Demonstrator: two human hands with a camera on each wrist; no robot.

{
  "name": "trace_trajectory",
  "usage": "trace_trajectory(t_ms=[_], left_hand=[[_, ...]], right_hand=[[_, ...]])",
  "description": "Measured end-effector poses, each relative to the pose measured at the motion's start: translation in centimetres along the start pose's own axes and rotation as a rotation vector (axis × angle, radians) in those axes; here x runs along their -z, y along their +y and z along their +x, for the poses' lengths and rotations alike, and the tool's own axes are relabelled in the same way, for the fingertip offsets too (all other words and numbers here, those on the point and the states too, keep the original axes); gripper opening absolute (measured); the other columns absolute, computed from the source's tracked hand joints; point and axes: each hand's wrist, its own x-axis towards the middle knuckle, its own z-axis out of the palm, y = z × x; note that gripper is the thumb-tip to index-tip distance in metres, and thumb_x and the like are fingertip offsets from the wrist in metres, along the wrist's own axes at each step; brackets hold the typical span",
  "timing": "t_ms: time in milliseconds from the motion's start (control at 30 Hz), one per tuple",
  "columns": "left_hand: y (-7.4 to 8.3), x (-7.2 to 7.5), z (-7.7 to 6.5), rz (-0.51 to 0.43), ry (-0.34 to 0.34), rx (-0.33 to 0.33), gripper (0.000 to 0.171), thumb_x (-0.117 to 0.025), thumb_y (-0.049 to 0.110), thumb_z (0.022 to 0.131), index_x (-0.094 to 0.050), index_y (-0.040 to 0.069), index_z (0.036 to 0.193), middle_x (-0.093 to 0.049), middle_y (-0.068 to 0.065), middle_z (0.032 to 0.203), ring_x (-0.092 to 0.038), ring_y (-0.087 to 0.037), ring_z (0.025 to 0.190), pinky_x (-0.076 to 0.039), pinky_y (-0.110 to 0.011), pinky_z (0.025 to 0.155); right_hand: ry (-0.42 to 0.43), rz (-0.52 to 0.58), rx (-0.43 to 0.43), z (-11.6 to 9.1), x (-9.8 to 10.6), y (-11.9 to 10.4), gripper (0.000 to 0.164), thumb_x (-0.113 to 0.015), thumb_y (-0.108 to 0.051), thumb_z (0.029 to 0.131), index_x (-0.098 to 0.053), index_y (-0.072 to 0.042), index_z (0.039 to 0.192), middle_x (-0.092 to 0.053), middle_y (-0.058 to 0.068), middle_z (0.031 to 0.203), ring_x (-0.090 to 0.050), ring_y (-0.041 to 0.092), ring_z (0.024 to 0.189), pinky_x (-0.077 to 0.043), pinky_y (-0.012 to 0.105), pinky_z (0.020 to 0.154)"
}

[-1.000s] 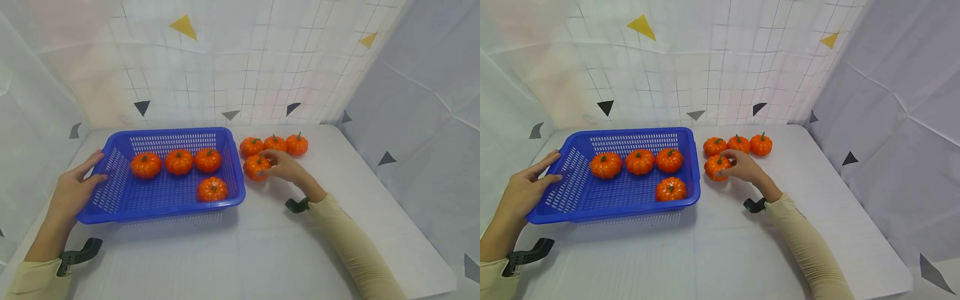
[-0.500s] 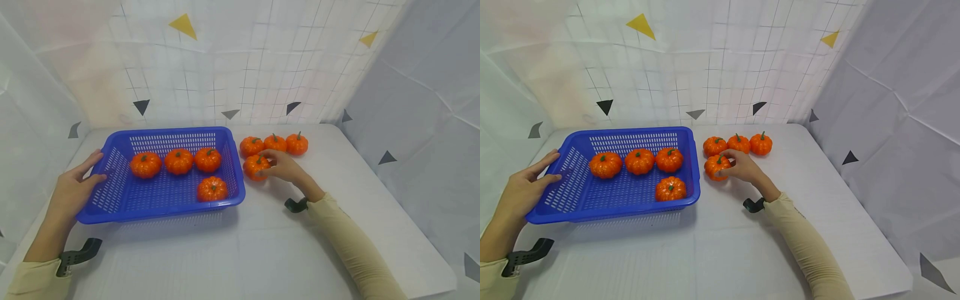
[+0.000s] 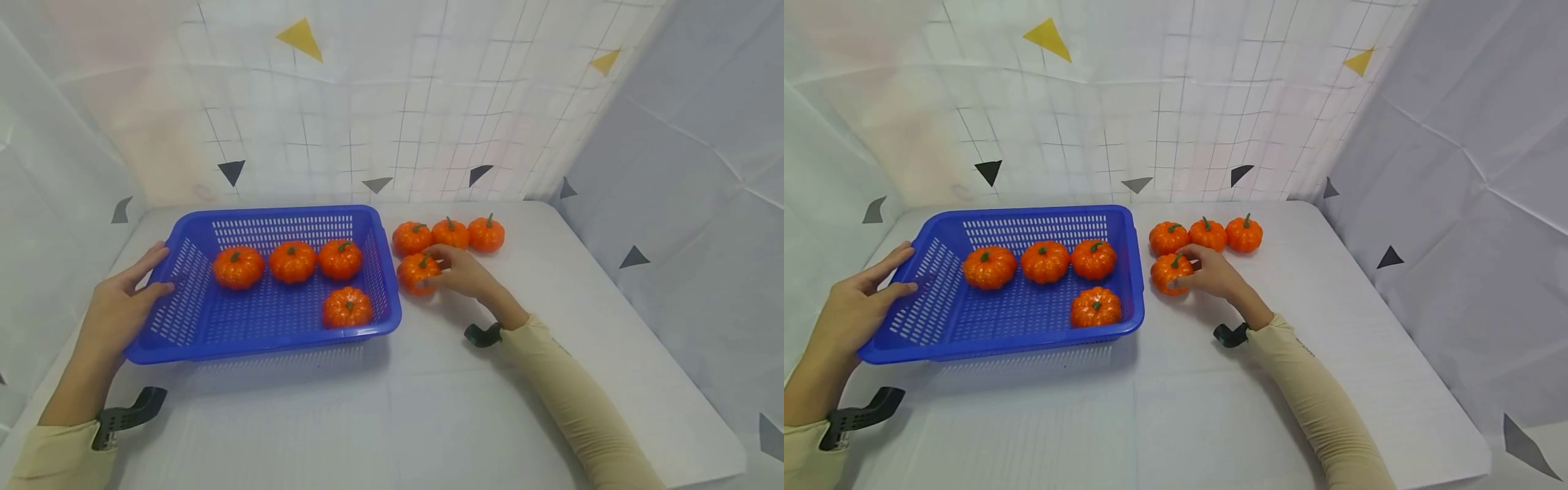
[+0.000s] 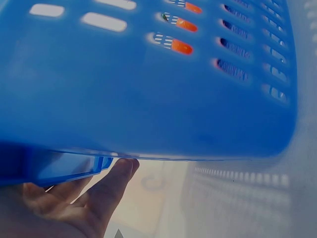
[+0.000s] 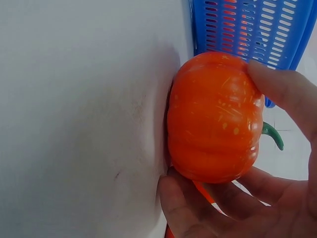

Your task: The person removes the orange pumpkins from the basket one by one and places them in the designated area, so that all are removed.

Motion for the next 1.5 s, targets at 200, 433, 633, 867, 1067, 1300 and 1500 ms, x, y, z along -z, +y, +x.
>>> trace_trajectory(t_ms=[200, 433, 633, 867, 1067, 1300, 1500], left_hand=[[-0.1, 0.0, 0.1, 0.006, -0.001, 0.005, 0.060, -0.053, 0.028, 0.110, -0.029, 0.021, 0.165, -0.020, 0.007, 0.169, -0.014, -0.037, 0.155, -0.020, -0.064, 0.118], [-0.3, -0.1, 0.1, 0.010, 0.006, -0.001, 0.060, -0.054, 0.028, 0.110, -0.030, 0.020, 0.164, -0.021, 0.007, 0.169, -0.015, -0.036, 0.155, -0.019, -0.064, 0.119], [-0.3, -0.1, 0.1, 0.002, 0.004, -0.002, 0.060, -0.054, 0.029, 0.109, -0.030, 0.020, 0.164, -0.022, 0.009, 0.169, -0.015, -0.036, 0.155, -0.018, -0.064, 0.119], [-0.2, 0.0, 0.1, 0.005, 0.002, -0.008, 0.060, -0.054, 0.029, 0.110, -0.030, 0.020, 0.164, -0.021, 0.009, 0.169, -0.014, -0.035, 0.155, -0.017, -0.063, 0.119], [0.0, 0.0, 0.1, 0.001, 0.000, 0.002, 0.061, -0.053, 0.029, 0.110, -0.029, 0.020, 0.164, -0.021, 0.010, 0.169, -0.013, -0.036, 0.156, -0.016, -0.064, 0.119], [0.1, 0.3, 0.0, 0.004, 0.000, 0.019, 0.060, -0.052, 0.028, 0.110, -0.028, 0.019, 0.165, -0.019, 0.009, 0.169, -0.008, -0.034, 0.156, -0.010, -0.064, 0.121], [0.1, 0.0, 0.1, 0.010, -0.002, 0.016, 0.060, -0.052, 0.027, 0.110, -0.027, 0.020, 0.165, -0.019, 0.007, 0.170, -0.010, -0.036, 0.156, -0.012, -0.064, 0.120]], right_hand=[[-0.013, 0.002, -0.021, -0.1, 0.0, 0.0, 0.061, -0.082, -0.025, 0.087, -0.060, -0.008, 0.141, -0.061, 0.014, 0.138, -0.054, 0.035, 0.127, -0.047, 0.054, 0.108], [-0.025, 0.010, -0.011, -0.2, 0.1, -0.2, 0.061, -0.082, -0.026, 0.088, -0.058, -0.008, 0.141, -0.060, 0.014, 0.138, -0.053, 0.035, 0.129, -0.046, 0.055, 0.109], [-0.031, 0.014, 0.008, -0.3, 0.4, 0.0, 0.060, -0.083, -0.029, 0.088, -0.059, -0.010, 0.140, -0.060, 0.012, 0.138, -0.053, 0.034, 0.129, -0.046, 0.055, 0.108], [-0.031, 0.027, 0.032, -0.6, 1.1, -0.4, 0.064, -0.084, -0.032, 0.088, -0.058, -0.011, 0.143, -0.061, 0.009, 0.139, -0.054, 0.033, 0.129, -0.048, 0.055, 0.107], [0.030, 0.037, 0.068, -1.0, 2.0, -1.6, 0.068, -0.084, -0.032, 0.089, -0.056, -0.005, 0.144, -0.062, 0.012, 0.137, -0.056, 0.034, 0.128, -0.052, 0.052, 0.104], [0.137, 0.024, 0.192, -2.3, 2.7, -5.2, 0.058, -0.082, -0.030, 0.091, -0.060, -0.008, 0.140, -0.062, 0.012, 0.139, -0.058, 0.037, 0.128, -0.053, 0.053, 0.101], [0.104, 0.020, 0.301, -3.5, 2.5, -8.4, 0.055, -0.083, -0.028, 0.090, -0.062, -0.011, 0.139, -0.065, 0.004, 0.133, -0.061, 0.034, 0.123, -0.055, 0.053, 0.099]])
